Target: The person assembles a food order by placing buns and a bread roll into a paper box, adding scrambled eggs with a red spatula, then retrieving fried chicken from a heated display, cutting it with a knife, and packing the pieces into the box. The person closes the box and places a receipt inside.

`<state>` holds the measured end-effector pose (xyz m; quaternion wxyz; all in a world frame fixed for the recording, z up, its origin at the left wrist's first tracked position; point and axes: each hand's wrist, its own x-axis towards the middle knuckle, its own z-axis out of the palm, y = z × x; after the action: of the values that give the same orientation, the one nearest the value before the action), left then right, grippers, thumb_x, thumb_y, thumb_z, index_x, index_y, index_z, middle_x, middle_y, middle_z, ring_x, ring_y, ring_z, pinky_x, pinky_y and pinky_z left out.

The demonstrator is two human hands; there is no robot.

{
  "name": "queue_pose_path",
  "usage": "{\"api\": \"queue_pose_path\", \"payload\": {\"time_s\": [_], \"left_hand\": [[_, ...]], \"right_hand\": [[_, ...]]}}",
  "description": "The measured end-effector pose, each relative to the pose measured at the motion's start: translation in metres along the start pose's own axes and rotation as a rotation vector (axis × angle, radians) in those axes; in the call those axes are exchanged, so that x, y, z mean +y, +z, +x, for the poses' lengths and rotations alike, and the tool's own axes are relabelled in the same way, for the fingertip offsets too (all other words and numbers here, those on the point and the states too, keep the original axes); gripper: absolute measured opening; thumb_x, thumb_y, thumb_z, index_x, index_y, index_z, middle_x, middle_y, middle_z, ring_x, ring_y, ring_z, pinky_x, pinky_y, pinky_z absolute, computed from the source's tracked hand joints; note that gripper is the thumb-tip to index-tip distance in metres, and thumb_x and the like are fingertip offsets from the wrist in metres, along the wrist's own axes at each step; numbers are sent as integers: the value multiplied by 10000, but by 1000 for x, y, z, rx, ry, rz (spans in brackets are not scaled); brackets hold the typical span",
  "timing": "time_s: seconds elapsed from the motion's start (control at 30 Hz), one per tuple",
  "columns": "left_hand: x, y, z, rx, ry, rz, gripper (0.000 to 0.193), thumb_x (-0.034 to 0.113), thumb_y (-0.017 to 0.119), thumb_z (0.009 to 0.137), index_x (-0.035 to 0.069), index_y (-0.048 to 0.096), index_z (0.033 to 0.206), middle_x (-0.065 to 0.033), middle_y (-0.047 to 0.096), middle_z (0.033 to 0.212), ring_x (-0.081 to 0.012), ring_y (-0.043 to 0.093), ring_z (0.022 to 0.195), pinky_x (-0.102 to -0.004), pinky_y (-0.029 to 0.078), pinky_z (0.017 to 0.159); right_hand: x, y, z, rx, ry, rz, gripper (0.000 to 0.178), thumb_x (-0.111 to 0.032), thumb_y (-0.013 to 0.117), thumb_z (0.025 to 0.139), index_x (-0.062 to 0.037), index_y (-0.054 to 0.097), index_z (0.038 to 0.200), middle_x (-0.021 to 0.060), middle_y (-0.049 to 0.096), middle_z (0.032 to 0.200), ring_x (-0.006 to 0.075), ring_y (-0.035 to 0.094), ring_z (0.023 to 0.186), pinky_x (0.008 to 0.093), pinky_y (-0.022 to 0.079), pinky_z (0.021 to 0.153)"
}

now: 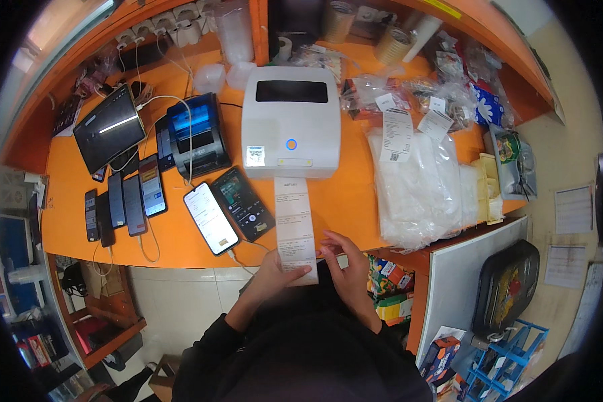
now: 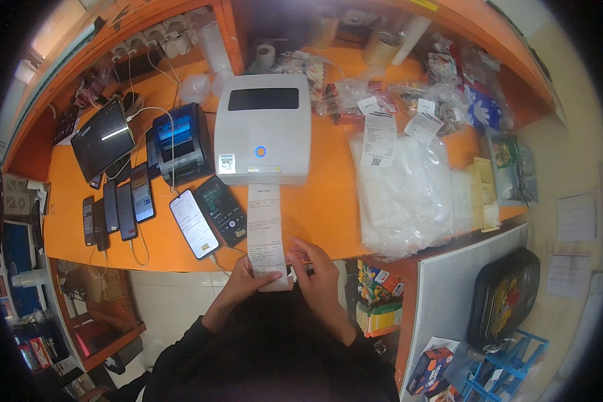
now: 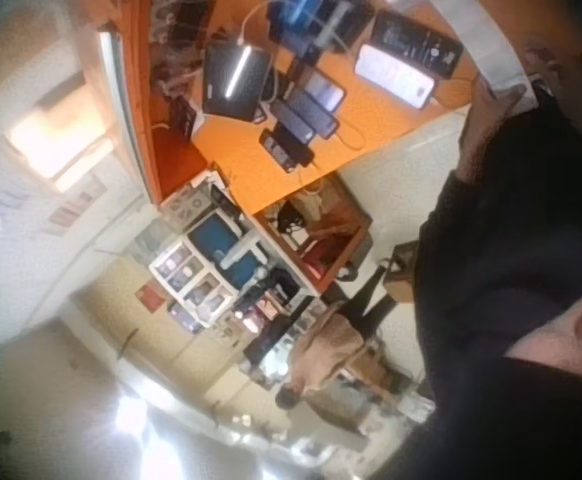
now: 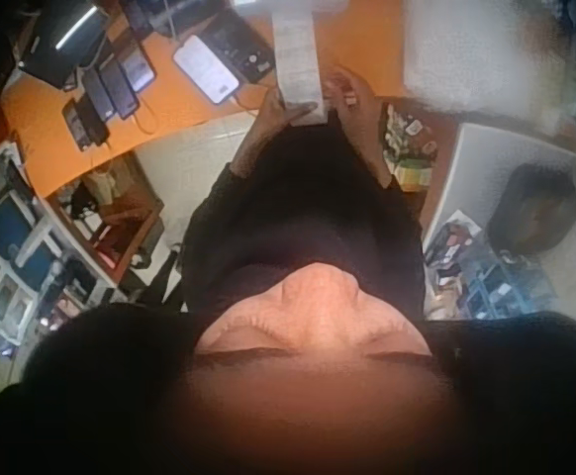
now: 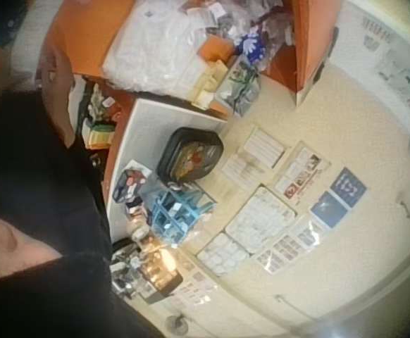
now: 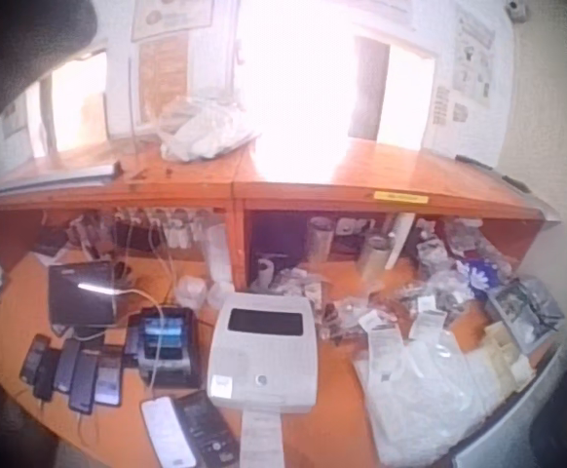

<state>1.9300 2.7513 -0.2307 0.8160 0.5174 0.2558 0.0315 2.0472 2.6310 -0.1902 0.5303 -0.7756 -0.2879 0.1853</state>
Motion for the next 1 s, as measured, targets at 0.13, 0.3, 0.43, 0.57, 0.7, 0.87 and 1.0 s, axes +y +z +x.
{"api": "queue_pose_path", "payload": {"time_s": [0.13,0.3,0.43,0.57,0.7,0.87,1.0], "left_hand": [[3,-6,1,-13,-18,43,377,34,713,783,11,551,1123,-77,653,1042,-153,628,944,-313,508,849],[0,-9,5,-33,-17,83,373,46,715,783,-1,552,1115,-89,647,1031,-155,621,937,-309,504,835],[4,-10,7,-44,-42,92,377,43,715,783,-7,552,1119,-90,647,1031,-156,622,935,-305,506,829],[6,-15,6,-66,-14,205,382,32,711,786,-9,549,1130,-85,648,1035,-152,628,932,-297,510,831],[20,-14,3,-68,-3,210,457,61,741,752,-15,543,1156,-94,647,1026,-171,623,929,-300,498,830],[41,-12,-1,189,298,634,798,101,792,666,-1,354,1326,-150,478,1264,-246,463,1190,-365,376,998],[51,-12,-15,547,628,1147,717,35,670,716,12,276,1314,-214,330,1325,-338,385,1210,-428,290,1040]], "right_hand": [[-1,6,18,-61,-110,-137,271,-73,688,790,-47,647,1057,123,646,897,252,632,823,325,490,721],[-2,9,24,-30,-153,-189,222,-92,719,752,-62,683,969,98,622,821,257,607,779,330,482,685],[1,11,23,12,-183,-205,189,-88,730,733,-74,696,918,85,602,770,240,587,735,334,472,651],[2,13,19,67,-239,-228,199,-49,748,712,-57,701,905,86,624,804,233,595,740,315,474,649],[-9,9,11,16,-407,-260,163,-76,781,681,-68,681,809,71,627,847,252,600,783,360,465,733],[-30,-44,-14,-166,-300,269,199,-137,716,786,-96,566,911,90,613,1018,269,582,997,426,425,883],[-17,-111,-56,70,-12,601,312,-100,673,838,-94,399,986,138,601,1021,273,565,1054,440,413,948]]}}
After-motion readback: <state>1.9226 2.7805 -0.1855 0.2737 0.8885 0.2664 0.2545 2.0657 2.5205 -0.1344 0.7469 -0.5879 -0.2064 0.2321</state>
